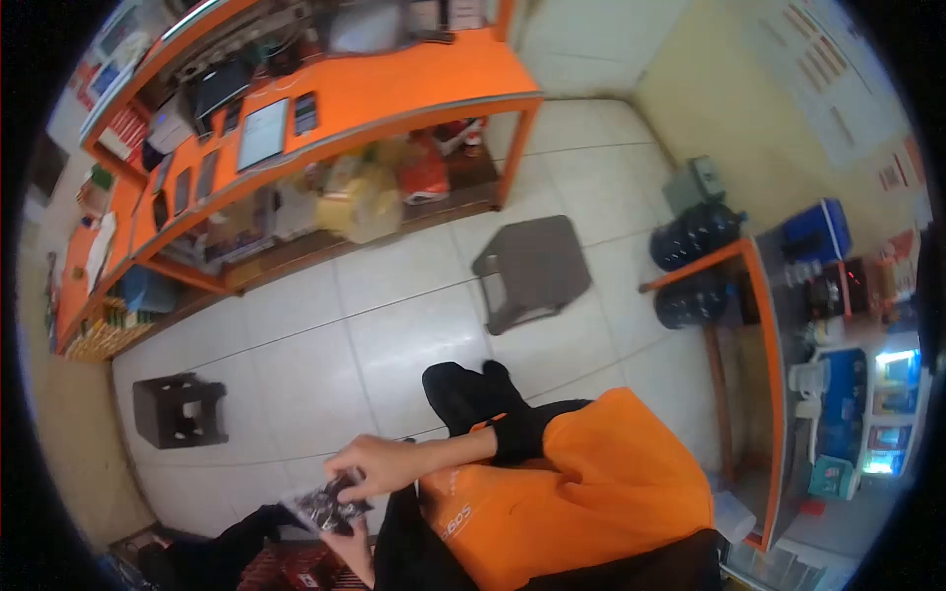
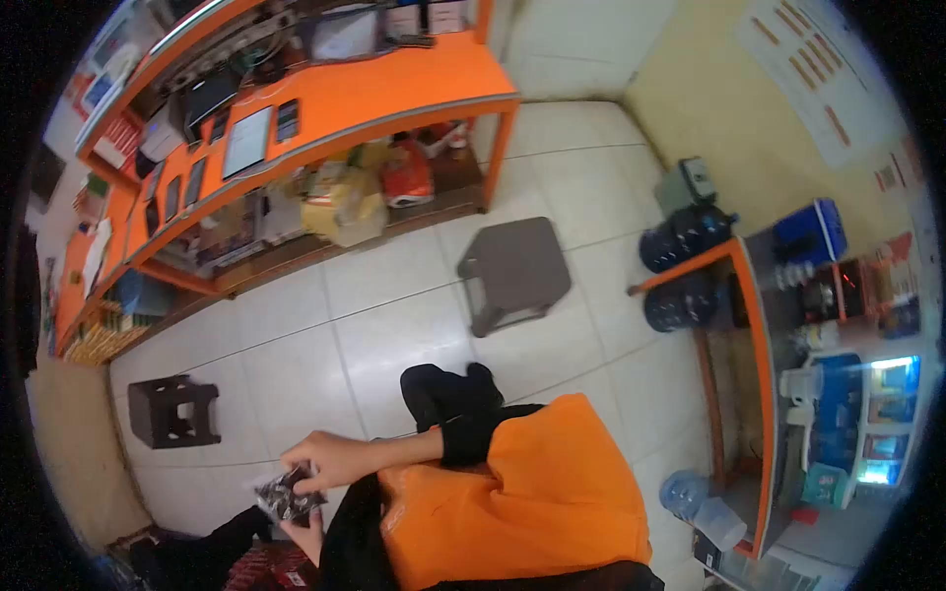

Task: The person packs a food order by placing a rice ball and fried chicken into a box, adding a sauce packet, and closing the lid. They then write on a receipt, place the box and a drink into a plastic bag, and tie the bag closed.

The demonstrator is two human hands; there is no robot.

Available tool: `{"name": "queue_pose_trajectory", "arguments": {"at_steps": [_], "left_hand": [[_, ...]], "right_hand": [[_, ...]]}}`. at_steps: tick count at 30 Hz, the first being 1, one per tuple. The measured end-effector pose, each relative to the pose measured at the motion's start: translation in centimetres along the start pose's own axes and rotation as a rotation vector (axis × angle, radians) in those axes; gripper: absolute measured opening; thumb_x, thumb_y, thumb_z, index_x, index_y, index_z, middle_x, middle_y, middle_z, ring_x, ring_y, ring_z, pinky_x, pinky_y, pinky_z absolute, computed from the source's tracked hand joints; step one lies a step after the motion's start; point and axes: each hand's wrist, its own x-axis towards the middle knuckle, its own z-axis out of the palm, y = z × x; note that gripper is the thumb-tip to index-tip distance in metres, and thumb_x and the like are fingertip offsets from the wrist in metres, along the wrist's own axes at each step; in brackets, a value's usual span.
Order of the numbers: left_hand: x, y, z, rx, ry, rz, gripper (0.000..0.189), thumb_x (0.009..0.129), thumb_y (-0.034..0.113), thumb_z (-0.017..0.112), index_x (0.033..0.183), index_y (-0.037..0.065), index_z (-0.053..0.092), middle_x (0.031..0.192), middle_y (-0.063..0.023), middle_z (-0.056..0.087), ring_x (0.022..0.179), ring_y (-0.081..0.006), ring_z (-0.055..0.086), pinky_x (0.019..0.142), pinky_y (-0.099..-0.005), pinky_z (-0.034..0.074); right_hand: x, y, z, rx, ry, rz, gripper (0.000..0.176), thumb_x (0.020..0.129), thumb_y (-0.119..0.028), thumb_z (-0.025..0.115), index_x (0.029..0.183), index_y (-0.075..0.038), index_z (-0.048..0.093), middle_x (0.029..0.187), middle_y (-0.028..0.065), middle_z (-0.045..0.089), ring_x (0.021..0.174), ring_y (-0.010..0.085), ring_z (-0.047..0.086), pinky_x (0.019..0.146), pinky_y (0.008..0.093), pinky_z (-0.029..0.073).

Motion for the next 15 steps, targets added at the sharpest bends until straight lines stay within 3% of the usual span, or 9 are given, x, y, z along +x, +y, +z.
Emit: {"name": "queue_pose_trajectory", "arguments": {"at_steps": [1, 2, 3, 4, 5, 7, 8, 12, 15], "left_hand": [[1.8, 2.0, -0.1, 0.014, -0.141, 0.113, 0.06, 0.07, -0.004, 0.061, 0.121, -0.003, 0.029, 0.116, -0.0154, 0.045, 0.107, -0.0216, 0.045, 0.093, -0.0344, 0.034], [4.1, 4.0, 0.2, 0.009, -0.171, 0.154, 0.045, 0.07, 0.004, 0.067, 0.111, -0.005, 0.049, 0.108, -0.0135, 0.054, 0.097, -0.0193, 0.052, 0.084, -0.0336, 0.043], [6.9, 5.0, 0.3, -0.027, -0.21, 0.13, 0.028, 0.072, 0.003, 0.066, 0.098, -0.003, 0.059, 0.097, -0.0093, 0.061, 0.09, -0.0176, 0.056, 0.082, -0.032, 0.043], [9.5, 6.4, 0.2, 0.133, -0.22, 0.224, 0.019, 0.074, 0.003, 0.064, 0.093, -0.001, 0.063, 0.086, -0.0076, 0.064, 0.084, -0.0173, 0.06, 0.08, -0.0304, 0.044], [12.4, 7.4, -0.6, 0.23, -0.34, 0.356, 0.021, 0.075, 0.005, 0.064, 0.095, 0.001, 0.061, 0.089, -0.0096, 0.064, 0.084, -0.0186, 0.061, 0.077, -0.0294, 0.045], [17.3, 10.8, -1.9, 0.253, -0.38, 0.424, 0.022, 0.074, 0.008, 0.065, 0.093, 0.001, 0.06, 0.087, -0.0122, 0.063, 0.08, -0.025, 0.061, 0.071, -0.0305, 0.046], [19.7, 10.4, -2.9, 0.338, -0.322, 0.547, 0.022, 0.073, 0.01, 0.065, 0.092, 0.001, 0.059, 0.081, -0.0138, 0.061, 0.074, -0.0298, 0.058, 0.065, -0.0323, 0.045], [26.1, 11.6, -7.4, 0.293, -0.159, 0.48, 0.019, 0.073, 0.011, 0.065, 0.089, 0.002, 0.059, 0.076, -0.0132, 0.058, 0.071, -0.0309, 0.055, 0.063, -0.0349, 0.044], [29.1, 11.2, -12.1, 0.114, 0.066, 0.404, 0.016, 0.076, 0.014, 0.061, 0.086, 0.003, 0.059, 0.075, -0.0115, 0.057, 0.069, -0.0293, 0.055, 0.063, -0.0348, 0.044]], "right_hand": [[2.3, 0.5, -0.4, -0.019, 0.022, -0.031, 0.022, 0.073, -0.017, 0.065, 0.078, -0.001, 0.051, 0.062, 0.0097, 0.057, 0.055, 0.0155, 0.055, 0.052, 0.0288, 0.042], [4.4, 1.0, -1.1, -0.032, 0.016, -0.074, 0.02, 0.074, -0.016, 0.065, 0.078, -0.001, 0.052, 0.062, 0.0088, 0.057, 0.055, 0.0136, 0.055, 0.052, 0.0278, 0.042], [6.6, 1.1, -1.9, 0.078, -0.098, 0.036, 0.015, 0.077, -0.013, 0.063, 0.078, -0.001, 0.054, 0.064, 0.006, 0.058, 0.058, 0.0111, 0.055, 0.053, 0.0263, 0.043], [9.0, 1.5, -2.6, 0.078, -0.12, 0.107, 0.012, 0.08, -0.012, 0.061, 0.077, -0.002, 0.055, 0.066, 0.0039, 0.059, 0.064, 0.0086, 0.056, 0.056, 0.025, 0.044], [11.4, 1.4, -3.5, 0.07, -0.145, 0.106, 0.014, 0.078, -0.014, 0.063, 0.078, -0.002, 0.056, 0.068, 0.003, 0.06, 0.068, 0.0081, 0.055, 0.06, 0.0242, 0.044], [17.0, 1.3, -5.4, -0.267, -0.283, 0.125, 0.02, 0.073, -0.018, 0.069, 0.084, -0.004, 0.06, 0.069, 0.0042, 0.059, 0.064, 0.0099, 0.05, 0.061, 0.0244, 0.042], [19.7, 0.9, -5.6, -0.246, -0.318, 0.135, 0.021, 0.071, -0.018, 0.07, 0.084, -0.003, 0.06, 0.067, 0.0055, 0.056, 0.062, 0.0118, 0.049, 0.06, 0.025, 0.041], [32.3, 3.6, -4.3, -0.341, -0.476, 0.105, 0.021, 0.067, -0.014, 0.072, 0.078, -0.001, 0.06, 0.06, 0.0075, 0.05, 0.057, 0.017, 0.046, 0.055, 0.0266, 0.038], [42.4, 4.2, 0.8, -0.334, -0.717, -0.076, 0.019, 0.064, -0.009, 0.071, 0.072, 0.001, 0.058, 0.059, 0.0089, 0.047, 0.055, 0.0201, 0.045, 0.053, 0.0283, 0.037]]}}
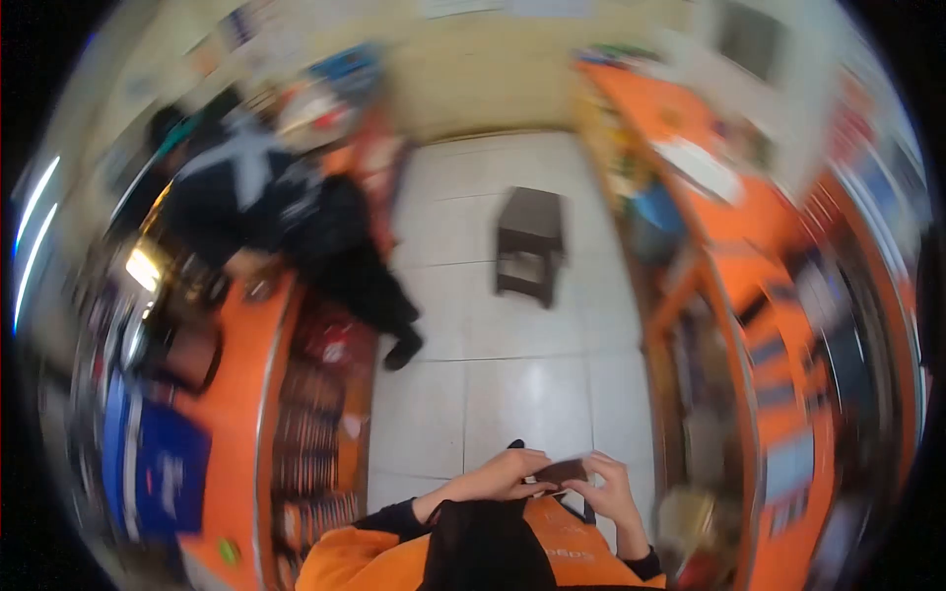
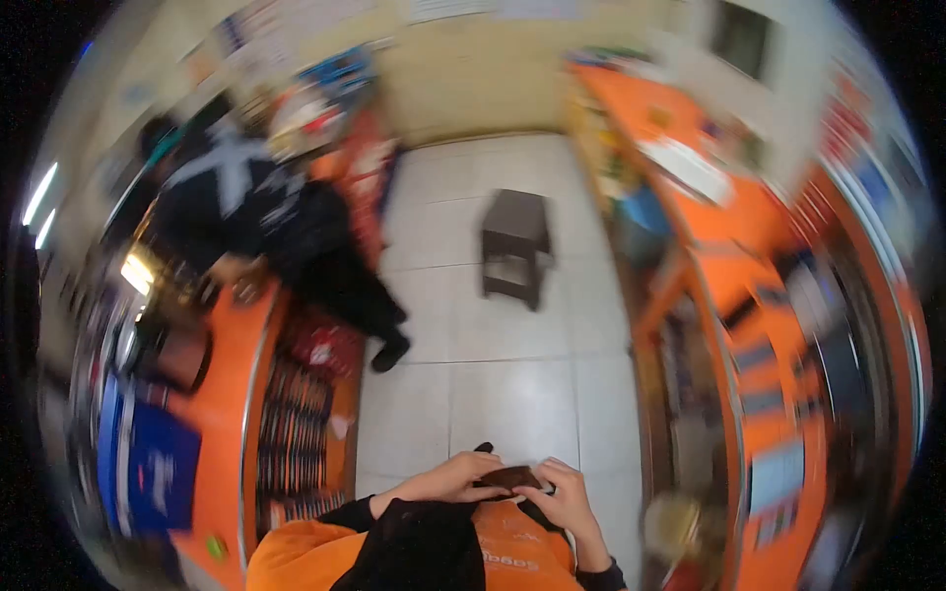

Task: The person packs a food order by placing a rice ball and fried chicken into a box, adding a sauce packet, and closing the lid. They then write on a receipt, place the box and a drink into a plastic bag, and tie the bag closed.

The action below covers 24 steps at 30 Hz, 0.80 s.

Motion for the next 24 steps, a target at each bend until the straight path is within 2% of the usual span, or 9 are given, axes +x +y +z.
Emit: {"name": "queue_pose_trajectory", "arguments": {"at_steps": [2, 6, 10, 12, 15, 16, 22, 23, 24], "left_hand": [[1.5, -1.8, -3.4, 0.11, 0.271, -0.009, 0.017, 0.076, 0.012, 0.063, 0.087, 0.0, 0.057, 0.075, -0.0124, 0.056, 0.07, -0.0281, 0.053, 0.064, -0.032, 0.043], [3.0, -3.5, -8.6, -0.08, 0.732, -0.183, 0.016, 0.079, 0.013, 0.061, 0.079, -0.001, 0.054, 0.07, -0.0117, 0.051, 0.065, -0.0271, 0.05, 0.06, -0.031, 0.041], [6.2, -8.9, -15.3, -0.003, 1.013, -0.129, 0.019, 0.08, 0.014, 0.06, 0.074, -0.001, 0.051, 0.068, -0.012, 0.048, 0.063, -0.0271, 0.048, 0.057, -0.0324, 0.039], [7.8, -9.5, -19.1, 0.097, 1.05, -0.048, 0.019, 0.079, 0.014, 0.061, 0.073, -0.001, 0.051, 0.068, -0.0121, 0.048, 0.064, -0.0274, 0.048, 0.058, -0.0336, 0.039], [11.9, -12.0, -29.3, 0.29, 1.009, 0.026, 0.018, 0.078, 0.016, 0.062, 0.073, 0.001, 0.053, 0.068, -0.0111, 0.049, 0.068, -0.0285, 0.05, 0.06, -0.036, 0.039], [13.2, -13.0, -31.6, 0.364, 0.966, 0.006, 0.018, 0.077, 0.017, 0.062, 0.072, 0.002, 0.054, 0.068, -0.0101, 0.05, 0.068, -0.0282, 0.05, 0.06, -0.0355, 0.04], [22.9, -19.3, -43.2, 0.284, 0.853, -0.191, 0.023, 0.076, 0.019, 0.063, 0.069, -0.001, 0.054, 0.063, -0.013, 0.052, 0.061, -0.0306, 0.054, 0.054, -0.0356, 0.042], [24.8, -21.1, -44.9, 0.213, 0.886, -0.08, 0.022, 0.077, 0.019, 0.062, 0.072, -0.001, 0.056, 0.061, -0.014, 0.053, 0.059, -0.0314, 0.055, 0.052, -0.0353, 0.042], [26.4, -22.3, -47.2, 0.235, 0.829, -0.103, 0.02, 0.077, 0.018, 0.062, 0.074, -0.001, 0.057, 0.062, -0.0141, 0.053, 0.06, -0.0312, 0.055, 0.052, -0.035, 0.042]], "right_hand": [[7.7, 0.8, -0.3, -0.051, -0.11, -0.116, 0.016, 0.063, -0.007, 0.07, 0.071, 0.001, 0.059, 0.059, 0.0089, 0.049, 0.057, 0.0201, 0.046, 0.054, 0.0285, 0.038], [19.8, 1.6, 2.1, 0.091, -0.202, -0.219, 0.013, 0.064, -0.003, 0.068, 0.074, 0.0, 0.06, 0.064, 0.008, 0.054, 0.062, 0.0198, 0.05, 0.059, 0.0295, 0.04], [31.8, 5.2, 5.1, 0.331, -0.412, 0.087, 0.024, 0.069, -0.003, 0.065, 0.092, 0.004, 0.058, 0.091, 0.0066, 0.058, 0.085, 0.0147, 0.052, 0.075, 0.0271, 0.041], [36.4, 4.6, 5.9, 0.367, -0.332, 0.02, 0.027, 0.07, -0.004, 0.065, 0.094, 0.005, 0.057, 0.088, 0.0043, 0.058, 0.083, 0.0132, 0.053, 0.074, 0.0266, 0.042], [47.6, 4.1, 5.5, 0.448, -0.448, 0.078, 0.026, 0.07, -0.006, 0.067, 0.092, 0.003, 0.058, 0.084, 0.0031, 0.058, 0.078, 0.0112, 0.052, 0.071, 0.0251, 0.042], [50.4, 6.5, 4.4, 0.258, -0.454, 0.046, 0.024, 0.069, -0.008, 0.068, 0.089, 0.002, 0.06, 0.08, 0.002, 0.059, 0.074, 0.0093, 0.051, 0.067, 0.0231, 0.041], [62.8, 11.3, 4.4, 0.373, -0.347, 0.068, 0.016, 0.071, -0.004, 0.066, 0.085, 0.001, 0.06, 0.077, 0.0014, 0.059, 0.071, 0.0082, 0.051, 0.066, 0.0219, 0.04], [64.7, 11.2, 4.5, 0.462, -0.286, 0.173, 0.017, 0.071, -0.005, 0.066, 0.086, 0.002, 0.06, 0.078, 0.0021, 0.06, 0.069, 0.0082, 0.052, 0.064, 0.0211, 0.041], [67.1, 12.5, 4.4, 0.483, -0.268, 0.163, 0.017, 0.071, -0.005, 0.066, 0.087, 0.001, 0.06, 0.078, 0.0019, 0.06, 0.069, 0.008, 0.052, 0.064, 0.0209, 0.041]]}}
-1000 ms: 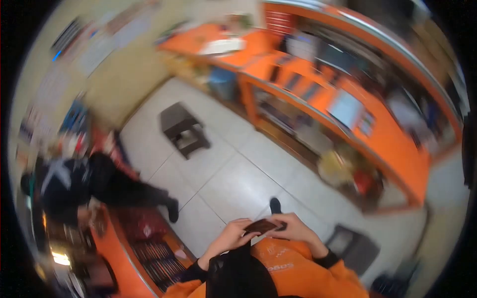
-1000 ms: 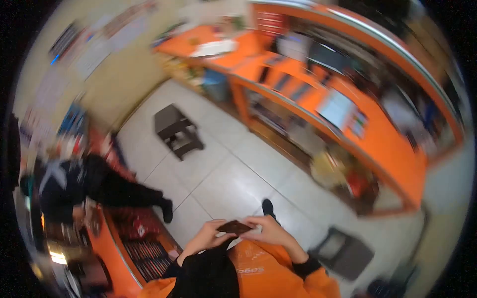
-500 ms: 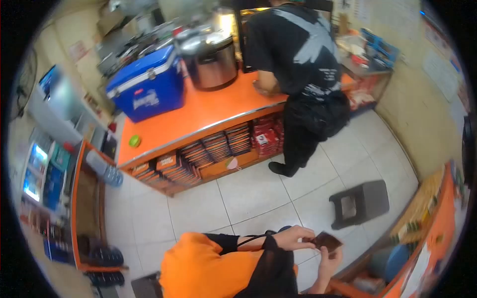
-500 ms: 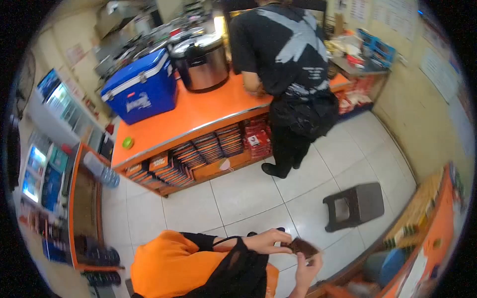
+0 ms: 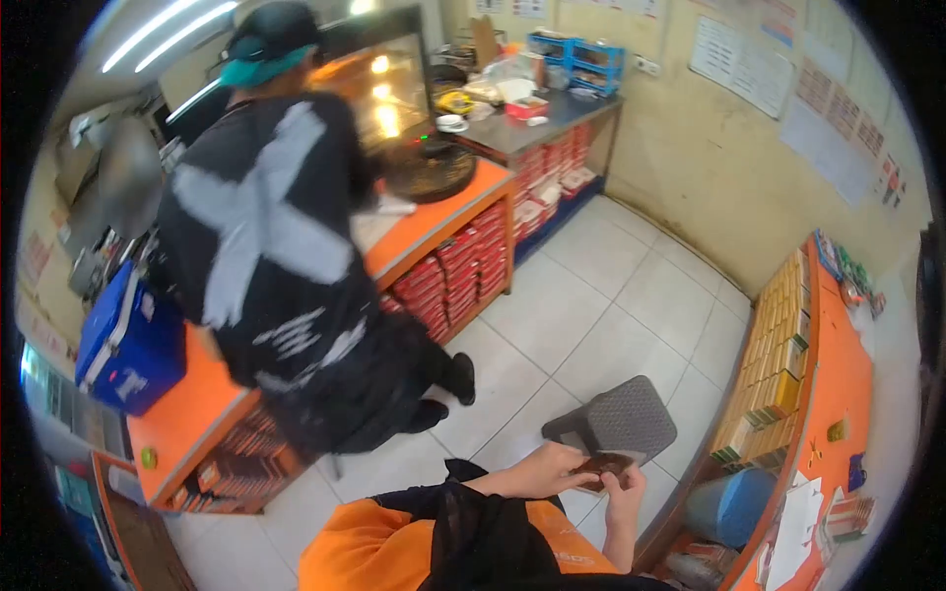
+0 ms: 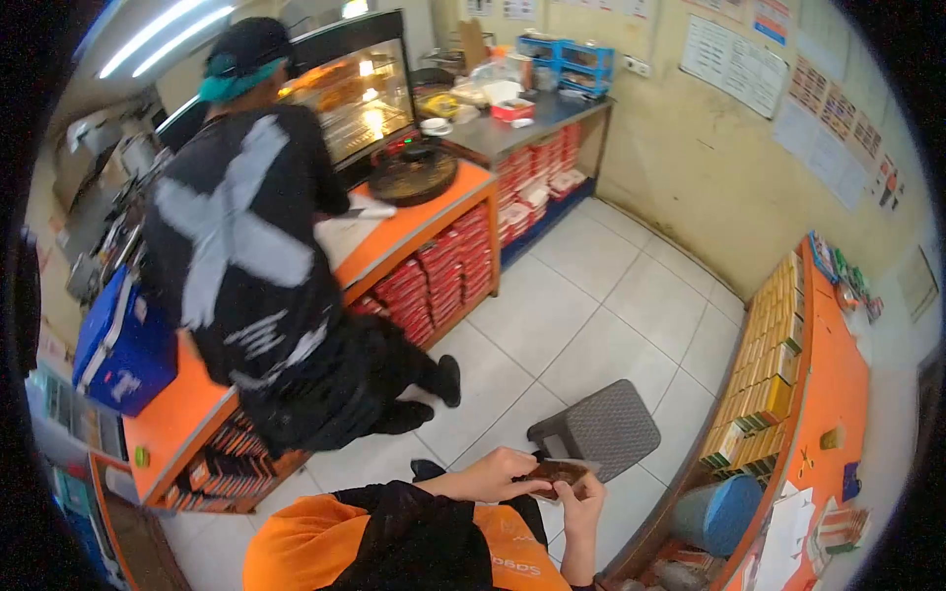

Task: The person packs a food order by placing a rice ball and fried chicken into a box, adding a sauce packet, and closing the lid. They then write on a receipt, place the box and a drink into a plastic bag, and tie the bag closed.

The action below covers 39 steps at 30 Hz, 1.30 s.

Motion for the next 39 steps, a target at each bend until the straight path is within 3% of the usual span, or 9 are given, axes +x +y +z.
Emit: {"name": "queue_pose_trajectory", "arguments": {"at_steps": [7, 10, 16, 23, 26, 27, 30, 31, 39], "left_hand": [[16.4, -6.1, -2.3, 0.136, -0.364, 0.124, 0.025, 0.081, 0.026, 0.056, 0.077, 0.002, 0.061, 0.062, -0.0159, 0.056, 0.055, -0.0339, 0.052, 0.053, -0.0403, 0.04], [21.3, -9.5, -2.6, 0.229, -0.582, -0.021, 0.03, 0.083, 0.027, 0.054, 0.071, 0.0, 0.058, 0.061, -0.0164, 0.056, 0.056, -0.0342, 0.052, 0.053, -0.0407, 0.04], [29.9, -16.7, -6.2, 0.049, -0.561, -0.077, 0.035, 0.085, 0.028, 0.051, 0.067, -0.002, 0.054, 0.059, -0.0178, 0.053, 0.057, -0.0358, 0.051, 0.053, -0.041, 0.04], [41.2, -28.7, -14.5, -0.014, -0.555, -0.294, 0.029, 0.082, 0.031, 0.055, 0.077, 0.002, 0.058, 0.062, -0.0165, 0.056, 0.06, -0.0342, 0.055, 0.056, -0.039, 0.042], [45.3, -35.3, -18.0, -0.01, -0.354, -0.355, 0.029, 0.081, 0.032, 0.056, 0.08, 0.003, 0.058, 0.063, -0.0172, 0.056, 0.062, -0.0333, 0.056, 0.057, -0.0391, 0.042], [46.9, -37.0, -19.5, 0.038, -0.397, -0.458, 0.031, 0.08, 0.03, 0.058, 0.098, 0.005, 0.056, 0.083, -0.0195, 0.058, 0.08, -0.0335, 0.056, 0.069, -0.0391, 0.044], [50.2, -41.1, -23.7, 0.149, 0.095, -0.4, 0.045, 0.081, 0.029, 0.058, 0.118, 0.007, 0.044, 0.108, -0.0202, 0.051, 0.098, -0.0357, 0.049, 0.084, -0.0394, 0.04], [51.4, -41.8, -26.2, 0.143, 0.096, -0.46, 0.054, 0.082, 0.025, 0.057, 0.127, 0.008, 0.034, 0.121, -0.0191, 0.042, 0.108, -0.0372, 0.042, 0.093, -0.0401, 0.034], [57.2, -57.2, -40.3, -0.25, 0.822, -0.566, 0.053, 0.085, 0.021, 0.055, 0.129, 0.003, 0.03, 0.097, -0.0096, 0.052, 0.091, -0.0156, 0.05, 0.079, -0.0265, 0.04]], "right_hand": [[15.7, -2.8, -7.2, -0.07, -0.118, -0.01, 0.008, 0.074, 0.006, 0.06, 0.078, 0.0, 0.06, 0.076, 0.002, 0.06, 0.068, 0.0057, 0.052, 0.062, 0.0188, 0.04], [21.1, -3.1, -8.0, -0.116, -0.052, 0.049, 0.004, 0.077, 0.002, 0.06, 0.08, -0.001, 0.059, 0.075, 0.0001, 0.059, 0.069, 0.0048, 0.051, 0.062, 0.0184, 0.039], [30.3, -0.9, -7.0, 0.048, 0.04, 0.094, 0.006, 0.082, -0.004, 0.058, 0.085, -0.003, 0.053, 0.074, -0.0037, 0.054, 0.066, 0.0027, 0.047, 0.057, 0.0174, 0.036], [48.8, 0.6, -4.3, -0.236, -0.12, 0.264, 0.012, 0.077, -0.002, 0.062, 0.088, 0.0, 0.057, 0.074, 0.0031, 0.061, 0.066, 0.0042, 0.052, 0.059, 0.0197, 0.042], [58.6, 2.3, -2.1, -0.306, -0.111, 0.278, 0.013, 0.075, -0.004, 0.064, 0.086, 0.001, 0.058, 0.07, 0.0039, 0.06, 0.064, 0.0068, 0.055, 0.058, 0.0215, 0.044], [62.1, 2.5, -1.1, -0.375, -0.129, 0.248, 0.013, 0.075, -0.004, 0.064, 0.086, 0.0, 0.058, 0.069, 0.0043, 0.06, 0.064, 0.0071, 0.055, 0.058, 0.0218, 0.044], [71.7, 1.8, 2.0, -0.505, -0.178, 0.112, 0.013, 0.075, -0.003, 0.063, 0.087, -0.002, 0.058, 0.071, 0.0057, 0.059, 0.064, 0.0076, 0.054, 0.058, 0.0222, 0.044], [74.9, 1.2, 3.5, -0.527, -0.187, 0.052, 0.014, 0.075, -0.003, 0.063, 0.087, -0.002, 0.058, 0.072, 0.0062, 0.059, 0.063, 0.0077, 0.054, 0.058, 0.0222, 0.044], [101.1, -0.3, 13.8, -0.29, -0.082, -0.3, 0.019, 0.083, -0.008, 0.056, 0.1, -0.002, 0.051, 0.08, 0.0034, 0.053, 0.073, 0.008, 0.05, 0.064, 0.0216, 0.04]]}}
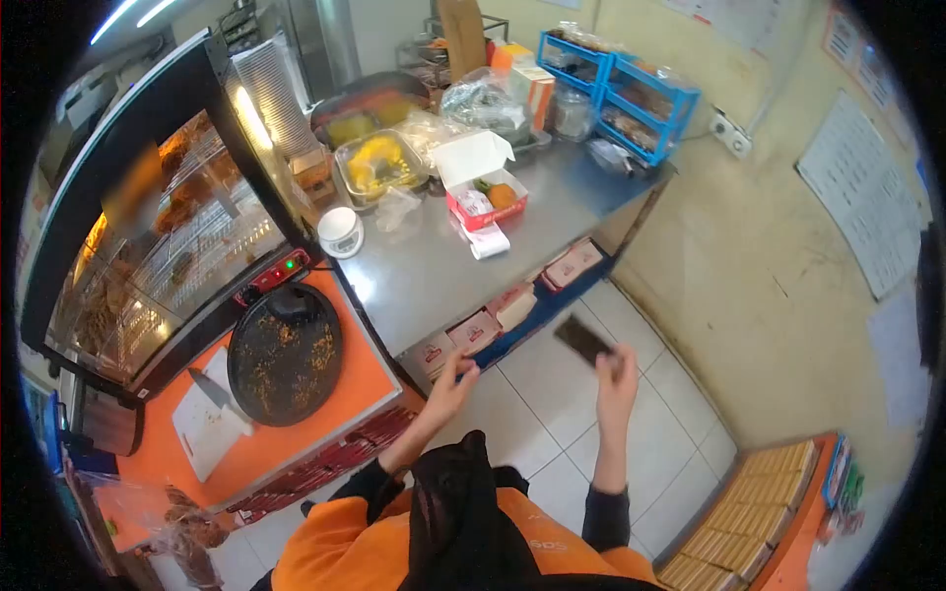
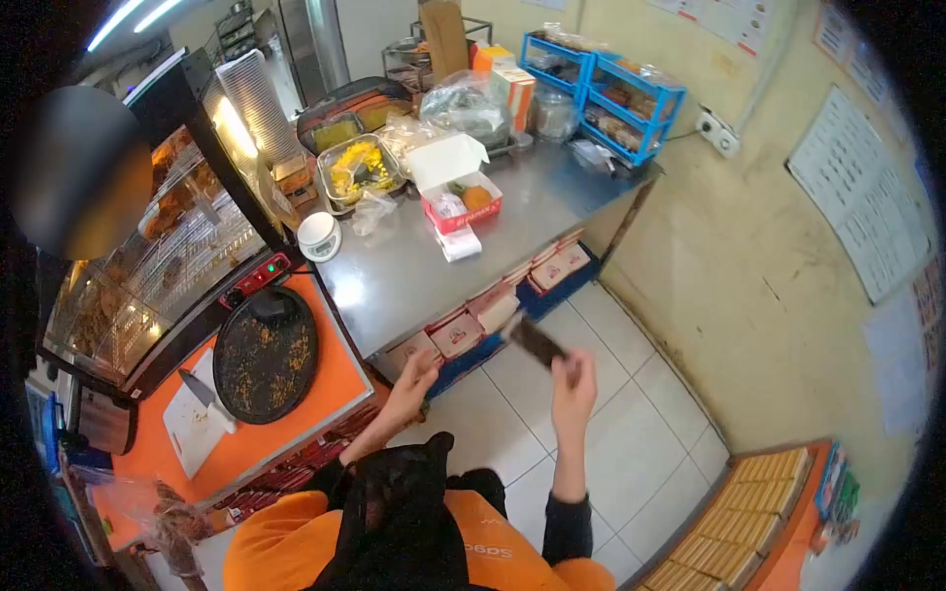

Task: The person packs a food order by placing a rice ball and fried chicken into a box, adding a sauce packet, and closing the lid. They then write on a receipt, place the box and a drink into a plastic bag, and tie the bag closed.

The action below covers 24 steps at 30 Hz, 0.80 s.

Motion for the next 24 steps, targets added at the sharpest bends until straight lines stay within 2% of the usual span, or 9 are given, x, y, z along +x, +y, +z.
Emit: {"name": "queue_pose_trajectory", "arguments": {"at_steps": [3, 6, 9, 10, 13, 17, 19, 23, 24], "left_hand": [[9.1, 2.6, 0.0, -0.213, 0.177, -0.174, 0.052, 0.085, 0.02, 0.055, 0.127, 0.002, 0.031, 0.088, -0.0067, 0.052, 0.078, -0.0116, 0.051, 0.072, -0.0222, 0.04], [18.7, 1.7, 0.7, 0.036, 0.437, -0.067, 0.055, 0.082, 0.021, 0.058, 0.126, 0.001, 0.032, 0.089, -0.0099, 0.052, 0.082, -0.0171, 0.05, 0.076, -0.0278, 0.041], [28.1, -4.3, 0.9, 0.237, 0.67, -0.118, 0.059, 0.078, 0.022, 0.061, 0.126, 0.0, 0.032, 0.09, -0.0135, 0.053, 0.089, -0.0245, 0.048, 0.083, -0.0343, 0.038], [28.6, -3.8, 1.4, 0.186, 0.674, -0.132, 0.062, 0.075, 0.023, 0.063, 0.125, 0.001, 0.033, 0.092, -0.0157, 0.053, 0.095, -0.0299, 0.045, 0.089, -0.0395, 0.033], [29.6, -2.7, 2.2, 0.43, 0.771, -0.22, 0.068, 0.071, 0.024, 0.067, 0.127, 0.004, 0.033, 0.088, -0.0103, 0.054, 0.092, -0.0263, 0.047, 0.089, -0.0417, 0.03], [30.7, -1.6, 1.3, 0.456, 0.726, -0.315, 0.07, 0.069, 0.024, 0.068, 0.128, 0.006, 0.033, 0.079, -0.0058, 0.055, 0.087, -0.0227, 0.049, 0.088, -0.0411, 0.028], [31.1, -1.9, 0.9, 0.474, 0.674, -0.328, 0.072, 0.069, 0.024, 0.069, 0.128, 0.007, 0.033, 0.075, -0.0044, 0.054, 0.082, -0.0217, 0.05, 0.088, -0.0408, 0.026], [31.3, -2.6, 0.1, 0.451, 0.544, -0.344, 0.075, 0.068, 0.02, 0.069, 0.13, 0.005, 0.029, 0.085, -0.0074, 0.056, 0.08, -0.022, 0.052, 0.089, -0.0416, 0.025], [31.2, -2.8, -0.3, 0.4, 0.509, -0.355, 0.076, 0.068, 0.019, 0.069, 0.13, 0.005, 0.029, 0.09, -0.0089, 0.056, 0.083, -0.0221, 0.053, 0.09, -0.0421, 0.026]], "right_hand": [[12.8, 1.9, 6.6, 0.126, -0.024, -0.19, 0.022, 0.084, -0.011, 0.054, 0.104, -0.003, 0.048, 0.087, 0.007, 0.055, 0.077, 0.0138, 0.052, 0.069, 0.0263, 0.041], [23.3, 4.7, 13.2, -0.075, -0.089, -0.206, 0.024, 0.084, -0.011, 0.053, 0.106, -0.005, 0.047, 0.087, 0.0128, 0.058, 0.076, 0.0214, 0.057, 0.069, 0.0313, 0.044], [31.7, 10.3, 19.9, -0.132, -0.176, -0.215, 0.024, 0.082, -0.011, 0.053, 0.105, -0.005, 0.048, 0.082, 0.0157, 0.06, 0.073, 0.0291, 0.059, 0.066, 0.0331, 0.045], [32.9, 11.7, 21.6, -0.082, -0.265, -0.157, 0.027, 0.082, -0.014, 0.054, 0.106, -0.005, 0.048, 0.086, 0.0156, 0.06, 0.077, 0.0297, 0.058, 0.069, 0.0343, 0.045], [35.4, 15.4, 25.9, -0.277, -0.435, -0.215, 0.033, 0.08, -0.021, 0.056, 0.108, -0.004, 0.049, 0.097, 0.0157, 0.058, 0.089, 0.0302, 0.055, 0.077, 0.0379, 0.043], [37.4, 18.1, 28.3, -0.558, -0.46, -0.309, 0.039, 0.078, -0.026, 0.057, 0.108, -0.002, 0.051, 0.108, 0.0161, 0.053, 0.103, 0.0298, 0.049, 0.085, 0.0413, 0.04], [39.0, 17.4, 28.6, -0.6, -0.614, -0.228, 0.036, 0.079, -0.025, 0.055, 0.106, 0.0, 0.051, 0.104, 0.0175, 0.055, 0.099, 0.0324, 0.051, 0.083, 0.0418, 0.041], [42.0, 19.6, 29.2, -0.727, -0.999, -0.06, 0.035, 0.082, -0.023, 0.049, 0.107, 0.001, 0.049, 0.096, 0.0222, 0.056, 0.09, 0.0375, 0.053, 0.079, 0.0444, 0.043], [41.9, 20.3, 29.0, -0.686, -0.993, -0.023, 0.035, 0.082, -0.023, 0.047, 0.108, 0.001, 0.046, 0.095, 0.0234, 0.056, 0.088, 0.0387, 0.054, 0.078, 0.0443, 0.043]]}}
